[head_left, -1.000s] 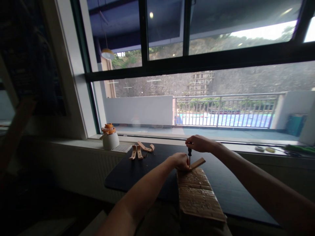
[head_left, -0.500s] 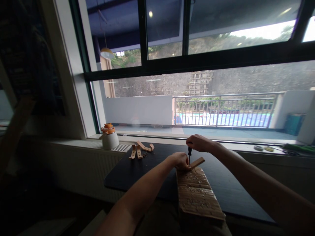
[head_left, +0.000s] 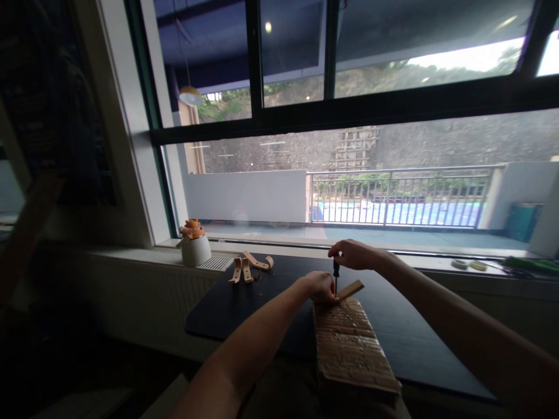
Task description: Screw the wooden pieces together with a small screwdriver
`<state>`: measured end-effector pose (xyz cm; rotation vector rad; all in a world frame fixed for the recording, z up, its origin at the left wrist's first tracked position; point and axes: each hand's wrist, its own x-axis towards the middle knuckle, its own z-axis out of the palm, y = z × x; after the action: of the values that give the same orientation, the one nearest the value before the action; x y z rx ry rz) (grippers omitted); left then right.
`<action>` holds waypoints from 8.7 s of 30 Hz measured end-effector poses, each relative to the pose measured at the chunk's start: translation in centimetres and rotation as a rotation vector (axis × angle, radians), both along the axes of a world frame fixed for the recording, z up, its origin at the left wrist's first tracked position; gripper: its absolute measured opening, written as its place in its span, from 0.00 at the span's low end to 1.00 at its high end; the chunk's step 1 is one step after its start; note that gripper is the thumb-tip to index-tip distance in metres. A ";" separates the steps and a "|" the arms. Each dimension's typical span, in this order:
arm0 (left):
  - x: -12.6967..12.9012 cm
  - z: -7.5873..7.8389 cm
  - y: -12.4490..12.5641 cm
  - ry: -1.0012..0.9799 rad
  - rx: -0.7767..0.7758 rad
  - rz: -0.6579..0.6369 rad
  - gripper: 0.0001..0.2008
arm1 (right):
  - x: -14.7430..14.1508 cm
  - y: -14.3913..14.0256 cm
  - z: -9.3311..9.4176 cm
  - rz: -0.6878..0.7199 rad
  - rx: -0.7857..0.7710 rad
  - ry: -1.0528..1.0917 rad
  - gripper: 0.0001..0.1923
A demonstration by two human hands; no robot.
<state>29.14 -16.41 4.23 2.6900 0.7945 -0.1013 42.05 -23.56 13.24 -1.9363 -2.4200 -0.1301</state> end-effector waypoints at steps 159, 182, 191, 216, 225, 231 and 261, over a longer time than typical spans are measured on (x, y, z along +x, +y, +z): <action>0.1 0.0 -0.2 0.022 0.058 -0.014 0.13 | -0.2 -0.1 0.4 -0.055 0.008 -0.042 0.13; 0.1 -0.3 0.2 0.013 0.088 -0.048 0.15 | -0.3 0.2 0.1 0.004 0.013 -0.035 0.13; 0.1 -0.3 0.2 0.006 0.082 -0.025 0.14 | -0.6 0.0 0.2 -0.022 0.004 -0.042 0.13; 0.1 -0.2 0.0 0.011 0.061 0.000 0.14 | 0.0 -0.2 0.4 -0.031 0.008 -0.062 0.13; 0.3 -0.8 0.5 0.007 0.084 0.007 0.15 | -0.1 0.3 0.1 -0.048 0.005 -0.086 0.14; 0.4 -0.7 0.5 0.005 0.088 -0.002 0.15 | -0.7 0.1 0.2 -0.050 0.005 -0.089 0.13; 0.3 -0.7 0.3 0.014 0.094 0.016 0.14 | -0.2 0.0 -0.1 -0.031 0.000 -0.037 0.13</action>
<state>29.43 -16.13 3.51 2.7729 0.8452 -0.0810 41.87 -23.53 13.09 -1.9897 -2.4136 -0.1680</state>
